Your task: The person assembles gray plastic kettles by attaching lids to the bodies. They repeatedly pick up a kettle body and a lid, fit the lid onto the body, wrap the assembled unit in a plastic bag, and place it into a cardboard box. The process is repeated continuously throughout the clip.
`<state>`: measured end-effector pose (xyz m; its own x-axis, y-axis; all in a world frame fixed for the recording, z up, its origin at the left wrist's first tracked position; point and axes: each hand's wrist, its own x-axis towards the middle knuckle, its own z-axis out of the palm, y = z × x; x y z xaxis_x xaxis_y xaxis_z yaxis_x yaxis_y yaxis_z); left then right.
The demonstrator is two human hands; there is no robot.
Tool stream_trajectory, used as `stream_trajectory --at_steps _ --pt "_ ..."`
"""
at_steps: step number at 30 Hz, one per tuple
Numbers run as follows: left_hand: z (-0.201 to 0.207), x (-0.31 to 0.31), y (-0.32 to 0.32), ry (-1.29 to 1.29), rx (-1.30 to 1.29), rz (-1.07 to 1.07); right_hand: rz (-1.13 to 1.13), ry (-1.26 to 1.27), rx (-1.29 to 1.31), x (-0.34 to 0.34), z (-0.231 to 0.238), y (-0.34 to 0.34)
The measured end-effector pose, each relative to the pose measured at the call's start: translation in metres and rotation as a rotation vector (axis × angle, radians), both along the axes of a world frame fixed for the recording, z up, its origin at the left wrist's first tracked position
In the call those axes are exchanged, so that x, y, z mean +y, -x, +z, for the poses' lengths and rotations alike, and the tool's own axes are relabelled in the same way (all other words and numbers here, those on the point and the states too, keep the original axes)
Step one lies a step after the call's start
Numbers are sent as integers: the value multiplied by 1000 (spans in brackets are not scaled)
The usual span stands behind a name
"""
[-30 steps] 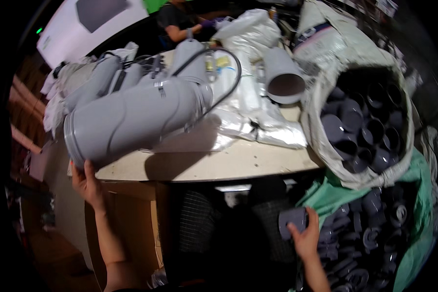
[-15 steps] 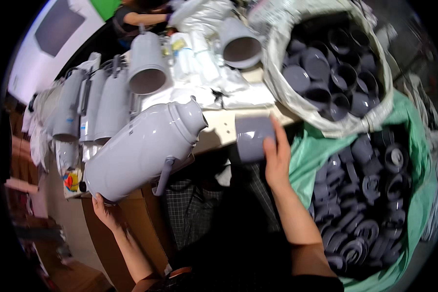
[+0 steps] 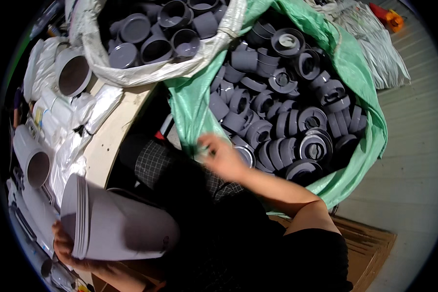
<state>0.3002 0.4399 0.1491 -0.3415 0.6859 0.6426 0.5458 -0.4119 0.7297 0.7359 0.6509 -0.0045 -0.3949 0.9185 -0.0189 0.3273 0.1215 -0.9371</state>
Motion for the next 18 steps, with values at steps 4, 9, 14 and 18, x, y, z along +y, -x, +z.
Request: stream_trajectory --at_steps 4,9,14,18 --pt "-3 43 -32 32 -298 131 -947 -294 -849 78 -85 -152" --pt "7 79 -3 191 -172 -291 -1012 41 -886 80 -147 -183" --pt "6 118 -39 101 -277 114 -229 -399 -705 92 13 -50" --pt "5 131 -39 391 -394 -210 34 -258 477 128 97 68"
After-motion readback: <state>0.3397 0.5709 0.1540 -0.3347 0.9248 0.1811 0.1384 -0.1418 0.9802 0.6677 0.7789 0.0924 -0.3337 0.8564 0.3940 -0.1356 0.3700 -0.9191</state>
